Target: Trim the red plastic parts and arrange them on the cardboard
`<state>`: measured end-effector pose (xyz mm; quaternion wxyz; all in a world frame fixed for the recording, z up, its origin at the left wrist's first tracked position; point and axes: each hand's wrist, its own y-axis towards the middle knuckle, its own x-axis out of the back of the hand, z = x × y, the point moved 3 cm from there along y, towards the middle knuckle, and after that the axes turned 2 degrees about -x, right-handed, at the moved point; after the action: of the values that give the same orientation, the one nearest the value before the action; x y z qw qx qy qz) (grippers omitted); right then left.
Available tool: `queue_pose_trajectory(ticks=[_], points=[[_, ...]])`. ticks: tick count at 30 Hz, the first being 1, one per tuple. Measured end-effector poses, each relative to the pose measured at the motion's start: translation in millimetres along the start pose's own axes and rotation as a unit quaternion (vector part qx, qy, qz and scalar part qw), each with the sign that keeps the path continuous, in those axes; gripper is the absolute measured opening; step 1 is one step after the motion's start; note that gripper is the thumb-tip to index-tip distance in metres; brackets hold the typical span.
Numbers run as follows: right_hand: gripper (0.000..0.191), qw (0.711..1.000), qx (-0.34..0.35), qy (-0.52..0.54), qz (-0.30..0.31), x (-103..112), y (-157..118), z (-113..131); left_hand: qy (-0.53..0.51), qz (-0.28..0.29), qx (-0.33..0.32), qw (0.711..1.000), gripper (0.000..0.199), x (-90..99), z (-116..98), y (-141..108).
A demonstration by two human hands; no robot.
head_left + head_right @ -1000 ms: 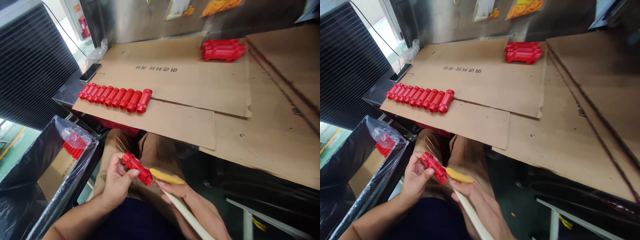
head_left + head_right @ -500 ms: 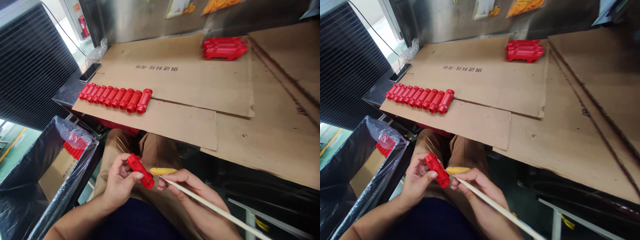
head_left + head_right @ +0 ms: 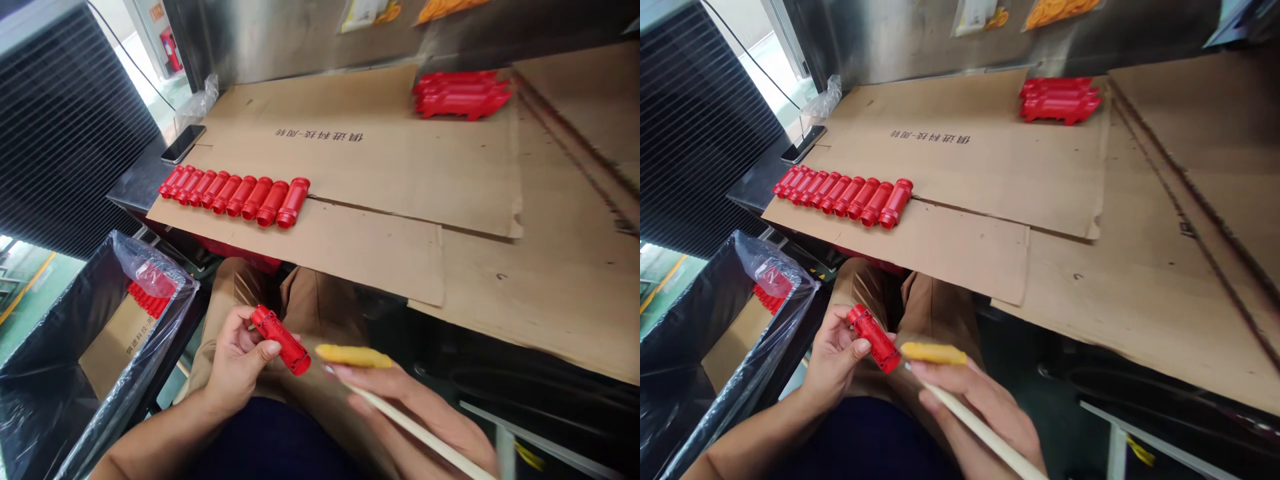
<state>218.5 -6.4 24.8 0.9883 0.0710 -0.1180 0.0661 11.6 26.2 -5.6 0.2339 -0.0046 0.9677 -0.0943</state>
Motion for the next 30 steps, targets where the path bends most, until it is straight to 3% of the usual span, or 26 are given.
queue_pose_trajectory(ticks=[3, 7, 14, 26, 30], points=[[0.027, 0.987, 0.107, -0.092, -0.078, -12, 6, -2, 0.018, 0.011, -0.007, 1.000, 0.033, -1.7, -2, -2], [0.040, 0.975, 0.196, -0.081, -0.070, -32, 7, 0, 0.033, 0.035, -0.017, 0.999, 0.027, -4.7, -4, -7], [0.047, 0.975, 0.198, -0.072, -0.069, -37, 8, 3, 0.015, 0.047, -0.025, 0.998, 0.022, -6.0, -3, -8], [0.040, 0.966, 0.201, -0.120, -0.113, -41, 4, 5, 0.018, 0.025, -0.051, 0.998, 0.023, -7.8, -1, -10], [0.033, 0.974, 0.184, -0.094, -0.096, -40, 2, 2, 0.012, 0.031, -0.044, 0.998, 0.024, -8.8, -2, -10]])
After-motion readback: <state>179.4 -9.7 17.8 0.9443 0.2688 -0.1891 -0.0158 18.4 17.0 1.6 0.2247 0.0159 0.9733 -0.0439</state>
